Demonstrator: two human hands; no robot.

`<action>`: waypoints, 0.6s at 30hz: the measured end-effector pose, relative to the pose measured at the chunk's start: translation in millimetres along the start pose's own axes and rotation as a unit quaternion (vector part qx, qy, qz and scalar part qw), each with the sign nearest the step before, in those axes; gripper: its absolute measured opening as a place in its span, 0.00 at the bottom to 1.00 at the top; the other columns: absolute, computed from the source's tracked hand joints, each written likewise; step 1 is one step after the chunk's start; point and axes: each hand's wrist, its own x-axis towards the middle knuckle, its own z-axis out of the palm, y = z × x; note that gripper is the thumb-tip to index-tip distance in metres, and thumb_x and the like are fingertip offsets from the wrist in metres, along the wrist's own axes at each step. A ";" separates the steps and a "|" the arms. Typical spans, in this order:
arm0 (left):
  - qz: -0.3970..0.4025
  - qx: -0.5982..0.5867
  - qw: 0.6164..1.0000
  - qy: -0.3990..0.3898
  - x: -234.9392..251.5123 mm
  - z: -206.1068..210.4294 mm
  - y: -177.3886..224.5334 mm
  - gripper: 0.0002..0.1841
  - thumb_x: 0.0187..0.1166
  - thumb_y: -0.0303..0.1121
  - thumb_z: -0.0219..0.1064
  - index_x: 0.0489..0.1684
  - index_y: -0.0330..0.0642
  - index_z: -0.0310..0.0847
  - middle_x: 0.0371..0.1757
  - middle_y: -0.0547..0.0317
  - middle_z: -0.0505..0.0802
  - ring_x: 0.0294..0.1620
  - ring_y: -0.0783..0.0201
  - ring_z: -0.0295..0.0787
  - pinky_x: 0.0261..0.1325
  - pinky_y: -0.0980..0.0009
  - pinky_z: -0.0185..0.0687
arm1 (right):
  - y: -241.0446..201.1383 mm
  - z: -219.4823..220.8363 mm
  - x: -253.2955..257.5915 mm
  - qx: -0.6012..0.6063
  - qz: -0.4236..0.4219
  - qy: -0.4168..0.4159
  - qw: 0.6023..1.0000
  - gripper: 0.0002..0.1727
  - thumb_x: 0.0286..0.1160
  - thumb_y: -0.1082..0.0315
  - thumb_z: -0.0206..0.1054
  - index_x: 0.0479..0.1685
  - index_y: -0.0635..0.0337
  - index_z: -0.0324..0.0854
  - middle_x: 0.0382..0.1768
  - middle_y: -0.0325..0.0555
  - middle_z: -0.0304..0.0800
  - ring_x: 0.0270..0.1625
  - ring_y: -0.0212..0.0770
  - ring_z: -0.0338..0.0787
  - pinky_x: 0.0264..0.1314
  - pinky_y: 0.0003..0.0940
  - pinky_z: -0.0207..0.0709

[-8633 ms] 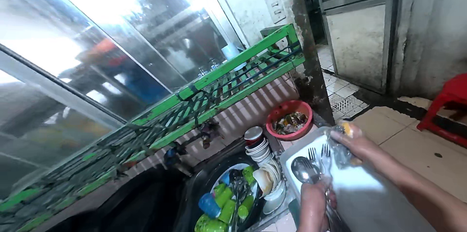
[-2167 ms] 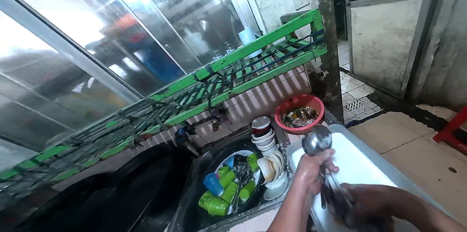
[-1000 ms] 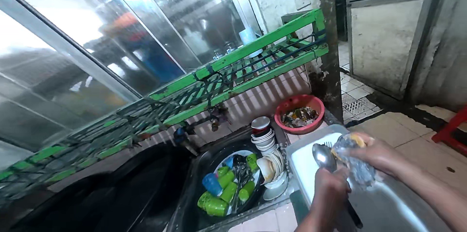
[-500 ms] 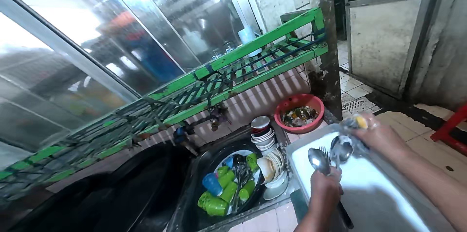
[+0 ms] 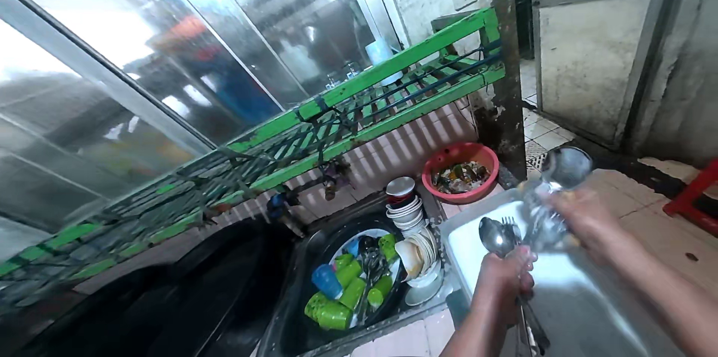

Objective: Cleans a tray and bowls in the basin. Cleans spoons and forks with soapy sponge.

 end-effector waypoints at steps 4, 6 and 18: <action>0.015 0.026 1.000 0.000 -1.5 -2.0 4.6 0.09 0.89 0.34 0.62 0.40 0.38 0.77 0.19 0.64 0.79 0.10 0.75 0.67 0.15 0.80 0.67 | 0.7 10.2 -9.1 -0.093 -0.015 -0.065 0.993 0.31 0.75 0.60 0.77 0.77 0.58 0.73 0.52 0.62 0.89 0.51 0.57 0.90 0.56 0.62 0.81; 0.069 -0.003 0.998 0.014 -2.9 -12.1 0.9 0.09 0.81 0.22 0.65 0.55 0.32 0.83 0.30 0.56 0.88 0.16 0.72 0.76 0.20 0.78 0.73 | -13.7 -5.4 -0.5 -0.129 -0.013 -0.070 0.989 0.28 0.78 0.60 0.74 0.74 0.58 0.75 0.50 0.63 0.89 0.49 0.59 0.89 0.54 0.63 0.79; 0.130 -0.020 0.991 0.001 3.6 -19.6 29.4 0.11 0.83 0.20 0.62 0.58 0.30 0.83 0.42 0.52 0.94 0.42 0.64 0.92 0.49 0.68 0.88 | 6.6 30.3 -19.3 -0.432 0.030 -0.448 0.782 0.35 0.76 0.56 0.75 0.78 0.65 0.71 0.65 0.69 0.83 0.69 0.64 0.83 0.73 0.65 0.71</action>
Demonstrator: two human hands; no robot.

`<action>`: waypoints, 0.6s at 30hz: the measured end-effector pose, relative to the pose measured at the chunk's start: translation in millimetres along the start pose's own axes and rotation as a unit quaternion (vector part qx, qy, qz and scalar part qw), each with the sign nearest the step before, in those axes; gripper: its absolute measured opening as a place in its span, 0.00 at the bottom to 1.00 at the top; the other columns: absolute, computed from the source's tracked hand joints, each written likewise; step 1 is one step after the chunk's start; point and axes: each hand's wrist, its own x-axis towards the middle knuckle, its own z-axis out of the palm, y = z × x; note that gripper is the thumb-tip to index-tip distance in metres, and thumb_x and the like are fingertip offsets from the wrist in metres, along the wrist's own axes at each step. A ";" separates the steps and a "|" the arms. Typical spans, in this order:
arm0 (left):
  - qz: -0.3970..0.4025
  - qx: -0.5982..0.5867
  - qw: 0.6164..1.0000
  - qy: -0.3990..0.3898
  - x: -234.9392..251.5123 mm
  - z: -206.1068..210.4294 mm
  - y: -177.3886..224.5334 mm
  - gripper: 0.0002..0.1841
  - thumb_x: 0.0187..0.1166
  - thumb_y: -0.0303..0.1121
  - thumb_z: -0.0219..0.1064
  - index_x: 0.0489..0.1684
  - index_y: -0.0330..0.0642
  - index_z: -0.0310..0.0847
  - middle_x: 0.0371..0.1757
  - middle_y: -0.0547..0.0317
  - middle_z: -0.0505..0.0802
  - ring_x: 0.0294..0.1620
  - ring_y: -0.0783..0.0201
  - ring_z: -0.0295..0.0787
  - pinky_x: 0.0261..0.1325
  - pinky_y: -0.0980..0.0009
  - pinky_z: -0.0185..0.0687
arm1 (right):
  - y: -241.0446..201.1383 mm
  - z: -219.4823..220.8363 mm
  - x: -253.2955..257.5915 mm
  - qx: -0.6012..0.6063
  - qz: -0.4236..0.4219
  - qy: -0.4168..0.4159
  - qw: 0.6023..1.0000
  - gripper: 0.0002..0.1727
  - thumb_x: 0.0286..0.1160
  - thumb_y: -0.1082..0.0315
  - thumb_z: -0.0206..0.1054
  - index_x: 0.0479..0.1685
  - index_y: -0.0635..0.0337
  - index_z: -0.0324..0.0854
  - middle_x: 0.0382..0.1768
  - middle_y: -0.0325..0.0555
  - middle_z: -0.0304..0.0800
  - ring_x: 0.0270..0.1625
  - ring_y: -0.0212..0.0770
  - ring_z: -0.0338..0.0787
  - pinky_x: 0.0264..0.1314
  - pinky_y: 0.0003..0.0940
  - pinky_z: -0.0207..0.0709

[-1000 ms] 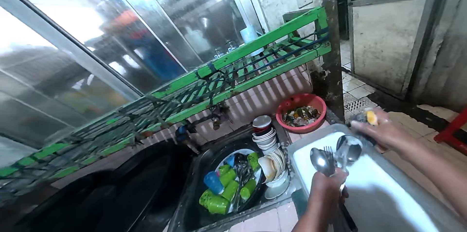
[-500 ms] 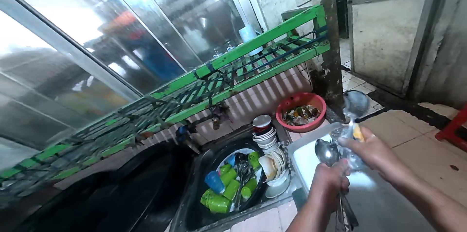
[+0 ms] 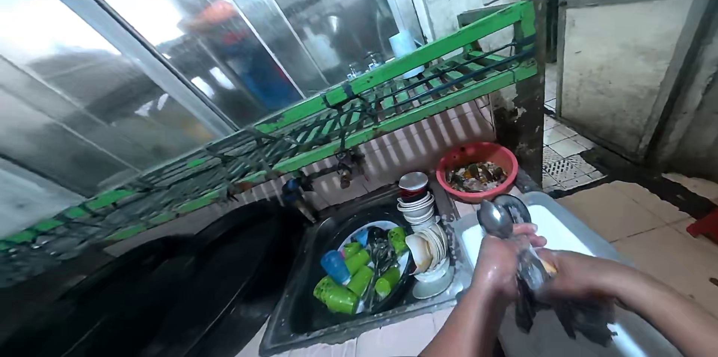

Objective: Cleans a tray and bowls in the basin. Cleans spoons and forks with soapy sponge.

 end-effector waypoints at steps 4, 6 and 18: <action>0.069 -0.103 0.991 0.045 10.4 -29.4 51.5 0.13 0.86 0.21 0.59 0.65 0.35 0.80 0.31 0.56 0.85 0.23 0.65 0.82 0.33 0.69 0.87 | 6.4 30.4 -4.3 -0.017 -0.049 -0.009 0.999 0.34 0.71 0.64 0.79 0.75 0.67 0.72 0.62 0.69 0.84 0.64 0.66 0.85 0.69 0.66 0.74; 0.094 -0.010 0.994 0.056 15.7 -62.5 74.0 0.13 0.87 0.26 0.58 0.66 0.40 0.80 0.27 0.62 0.81 0.19 0.70 0.76 0.27 0.74 0.80 | 20.8 47.0 2.6 -0.025 -0.060 0.061 0.996 0.35 0.69 0.65 0.78 0.77 0.68 0.71 0.65 0.72 0.83 0.68 0.71 0.83 0.70 0.72 0.72; -0.175 0.626 0.737 0.186 57.1 -319.3 42.5 0.19 0.87 0.38 0.62 0.66 0.32 0.83 0.69 0.37 0.87 0.72 0.42 0.83 0.76 0.44 0.74 | 53.2 66.0 34.4 -0.153 -0.022 0.201 0.967 0.42 0.67 0.54 0.81 0.81 0.65 0.72 0.76 0.76 0.73 0.77 0.81 0.72 0.71 0.78 0.68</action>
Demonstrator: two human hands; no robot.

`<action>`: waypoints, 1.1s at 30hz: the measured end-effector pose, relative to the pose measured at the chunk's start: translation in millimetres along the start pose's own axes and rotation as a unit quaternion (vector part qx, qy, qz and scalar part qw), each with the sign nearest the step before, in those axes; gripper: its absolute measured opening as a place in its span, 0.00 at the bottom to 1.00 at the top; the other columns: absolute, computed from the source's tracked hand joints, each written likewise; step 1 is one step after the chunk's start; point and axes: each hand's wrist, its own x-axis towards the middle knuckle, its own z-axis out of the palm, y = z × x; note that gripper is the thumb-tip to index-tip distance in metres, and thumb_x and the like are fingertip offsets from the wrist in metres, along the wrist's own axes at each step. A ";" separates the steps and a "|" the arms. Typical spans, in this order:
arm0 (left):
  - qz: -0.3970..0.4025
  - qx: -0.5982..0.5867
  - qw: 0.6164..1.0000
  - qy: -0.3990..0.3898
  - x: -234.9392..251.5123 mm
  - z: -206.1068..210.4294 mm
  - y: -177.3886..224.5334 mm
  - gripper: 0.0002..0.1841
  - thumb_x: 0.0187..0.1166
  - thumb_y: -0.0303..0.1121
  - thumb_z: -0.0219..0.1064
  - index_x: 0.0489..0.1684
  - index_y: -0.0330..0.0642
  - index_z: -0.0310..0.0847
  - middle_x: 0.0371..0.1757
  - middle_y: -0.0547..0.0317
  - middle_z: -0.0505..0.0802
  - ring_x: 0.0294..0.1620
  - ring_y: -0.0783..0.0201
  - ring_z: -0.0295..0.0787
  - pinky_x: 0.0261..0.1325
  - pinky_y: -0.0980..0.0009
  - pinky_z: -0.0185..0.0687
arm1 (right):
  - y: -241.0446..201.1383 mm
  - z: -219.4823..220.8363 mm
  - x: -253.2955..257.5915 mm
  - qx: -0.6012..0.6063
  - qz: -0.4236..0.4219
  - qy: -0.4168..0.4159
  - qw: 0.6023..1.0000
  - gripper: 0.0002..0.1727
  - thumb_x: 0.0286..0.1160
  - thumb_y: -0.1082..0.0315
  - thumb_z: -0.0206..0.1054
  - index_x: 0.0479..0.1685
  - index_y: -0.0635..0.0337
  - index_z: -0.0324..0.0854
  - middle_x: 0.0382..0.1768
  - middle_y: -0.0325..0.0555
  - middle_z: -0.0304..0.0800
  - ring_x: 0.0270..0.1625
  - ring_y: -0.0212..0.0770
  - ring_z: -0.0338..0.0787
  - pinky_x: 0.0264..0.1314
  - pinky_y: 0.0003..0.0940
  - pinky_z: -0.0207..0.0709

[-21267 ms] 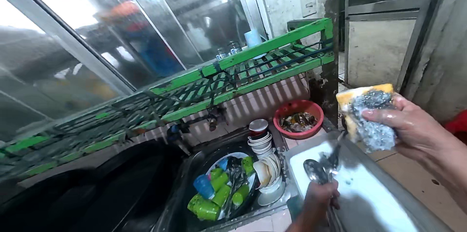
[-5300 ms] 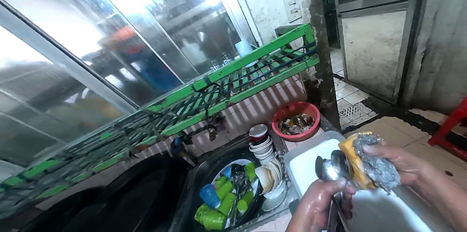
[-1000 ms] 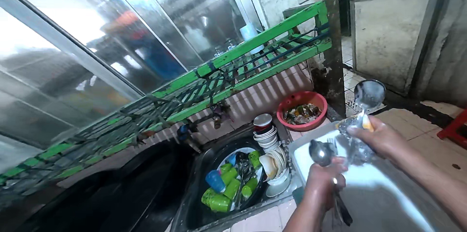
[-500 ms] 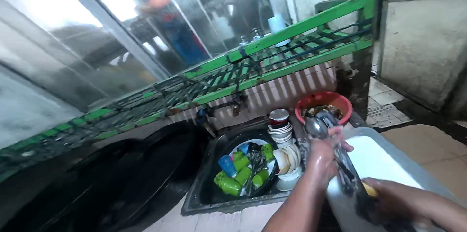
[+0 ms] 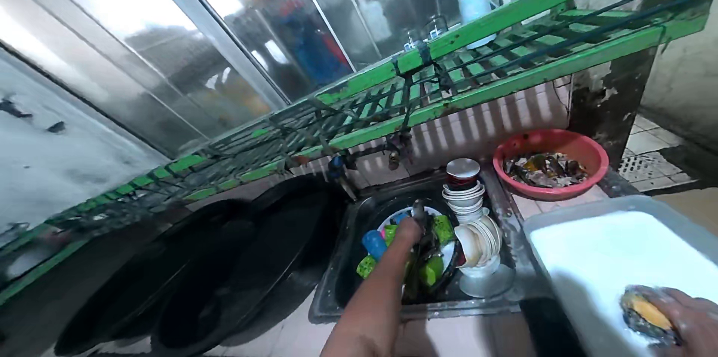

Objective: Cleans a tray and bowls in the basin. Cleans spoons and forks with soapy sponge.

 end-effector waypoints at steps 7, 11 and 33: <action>0.051 0.011 0.999 0.009 -2.0 -12.1 23.5 0.20 0.89 0.42 0.59 0.63 0.34 0.84 0.62 0.36 0.90 0.60 0.42 0.90 0.65 0.43 0.83 | 2.7 3.8 4.9 0.049 0.076 0.030 0.995 0.36 0.66 0.60 0.77 0.75 0.68 0.74 0.67 0.73 0.83 0.69 0.76 0.82 0.67 0.78 0.71; 0.204 -0.048 0.975 -0.073 -60.3 -9.4 107.9 0.21 0.88 0.42 0.63 0.66 0.33 0.83 0.58 0.39 0.91 0.58 0.48 0.89 0.67 0.47 0.81 | -3.2 -16.1 -3.9 0.317 0.127 0.110 0.933 0.37 0.62 0.72 0.77 0.77 0.68 0.71 0.65 0.72 0.83 0.67 0.67 0.84 0.68 0.70 0.75; 0.159 -0.493 0.783 -0.344 -200.8 81.0 180.6 0.11 0.92 0.34 0.55 0.54 0.37 0.80 0.22 0.64 0.83 0.17 0.71 0.78 0.22 0.76 0.78 | 4.3 -74.6 -23.0 0.768 -0.047 0.086 0.633 0.20 0.59 0.68 0.67 0.55 0.53 0.75 0.34 0.45 0.93 0.33 0.38 0.94 0.36 0.35 0.91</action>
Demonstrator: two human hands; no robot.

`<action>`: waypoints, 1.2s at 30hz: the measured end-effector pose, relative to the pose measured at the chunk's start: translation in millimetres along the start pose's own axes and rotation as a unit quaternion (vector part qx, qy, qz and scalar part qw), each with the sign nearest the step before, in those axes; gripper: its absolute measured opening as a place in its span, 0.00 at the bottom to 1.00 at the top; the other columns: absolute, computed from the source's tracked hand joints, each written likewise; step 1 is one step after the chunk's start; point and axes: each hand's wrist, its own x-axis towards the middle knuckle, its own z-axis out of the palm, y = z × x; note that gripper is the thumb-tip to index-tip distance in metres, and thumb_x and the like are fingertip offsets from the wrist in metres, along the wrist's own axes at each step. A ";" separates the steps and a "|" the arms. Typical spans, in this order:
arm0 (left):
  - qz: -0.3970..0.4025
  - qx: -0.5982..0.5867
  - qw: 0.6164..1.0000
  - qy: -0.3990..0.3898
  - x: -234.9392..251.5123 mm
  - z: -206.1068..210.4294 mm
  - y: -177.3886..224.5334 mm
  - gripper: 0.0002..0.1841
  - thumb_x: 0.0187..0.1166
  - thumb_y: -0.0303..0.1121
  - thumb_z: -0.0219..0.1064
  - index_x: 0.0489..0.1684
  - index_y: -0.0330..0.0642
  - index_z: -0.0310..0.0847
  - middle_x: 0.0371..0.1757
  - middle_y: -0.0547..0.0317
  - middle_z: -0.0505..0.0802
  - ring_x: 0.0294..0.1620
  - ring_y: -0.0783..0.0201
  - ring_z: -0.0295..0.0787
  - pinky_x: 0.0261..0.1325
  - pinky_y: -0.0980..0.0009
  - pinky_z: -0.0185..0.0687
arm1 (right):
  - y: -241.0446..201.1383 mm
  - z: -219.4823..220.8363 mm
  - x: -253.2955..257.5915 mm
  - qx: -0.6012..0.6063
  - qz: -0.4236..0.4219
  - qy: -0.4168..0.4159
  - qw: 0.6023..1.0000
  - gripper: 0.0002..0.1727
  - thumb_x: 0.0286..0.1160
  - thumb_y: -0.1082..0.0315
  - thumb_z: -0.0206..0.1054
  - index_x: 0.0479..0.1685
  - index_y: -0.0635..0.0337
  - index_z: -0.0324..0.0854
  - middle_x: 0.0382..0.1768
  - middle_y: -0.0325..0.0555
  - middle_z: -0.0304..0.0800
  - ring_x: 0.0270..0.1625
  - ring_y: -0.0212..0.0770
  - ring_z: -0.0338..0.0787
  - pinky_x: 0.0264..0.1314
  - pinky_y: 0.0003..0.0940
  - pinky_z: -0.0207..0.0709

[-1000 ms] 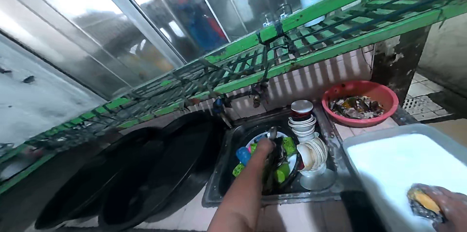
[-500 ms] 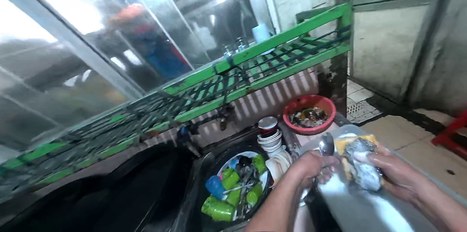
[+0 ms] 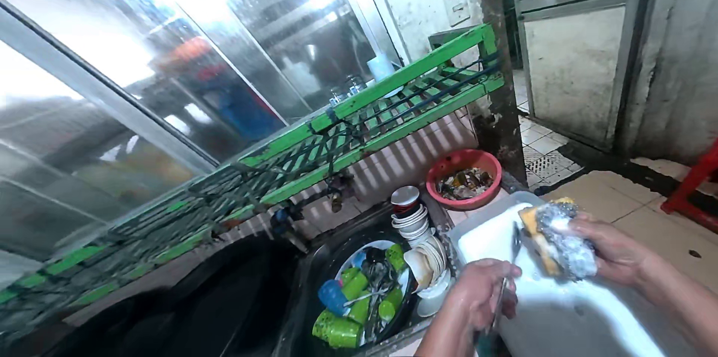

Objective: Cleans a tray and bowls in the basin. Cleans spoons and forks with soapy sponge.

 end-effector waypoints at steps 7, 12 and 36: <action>0.036 0.179 0.973 0.140 2.1 36.3 0.9 0.16 0.86 0.29 0.61 0.68 0.32 0.74 0.31 0.54 0.86 0.21 0.67 0.82 0.28 0.70 0.83 | 16.0 41.1 6.3 -0.310 -0.001 0.101 0.945 0.30 0.59 0.80 0.74 0.68 0.57 0.80 0.55 0.53 0.89 0.52 0.44 0.91 0.54 0.47 0.85; 0.083 0.261 0.945 0.181 3.0 32.1 -7.2 0.13 0.85 0.29 0.63 0.62 0.36 0.84 0.43 0.51 0.89 0.34 0.63 0.82 0.41 0.64 0.79 | 26.1 40.1 15.7 -0.306 -0.042 0.218 0.926 0.30 0.65 0.76 0.74 0.73 0.60 0.77 0.60 0.62 0.87 0.61 0.55 0.88 0.62 0.60 0.79; 0.080 0.039 0.965 0.246 0.7 27.5 -19.4 0.09 0.91 0.29 0.57 0.54 0.29 0.75 0.24 0.55 0.85 0.16 0.69 0.80 0.20 0.75 0.79 | -3.6 40.4 -4.9 -0.236 0.047 0.021 0.970 0.30 0.70 0.76 0.70 0.75 0.56 0.72 0.51 0.52 0.89 0.46 0.42 0.91 0.48 0.41 0.87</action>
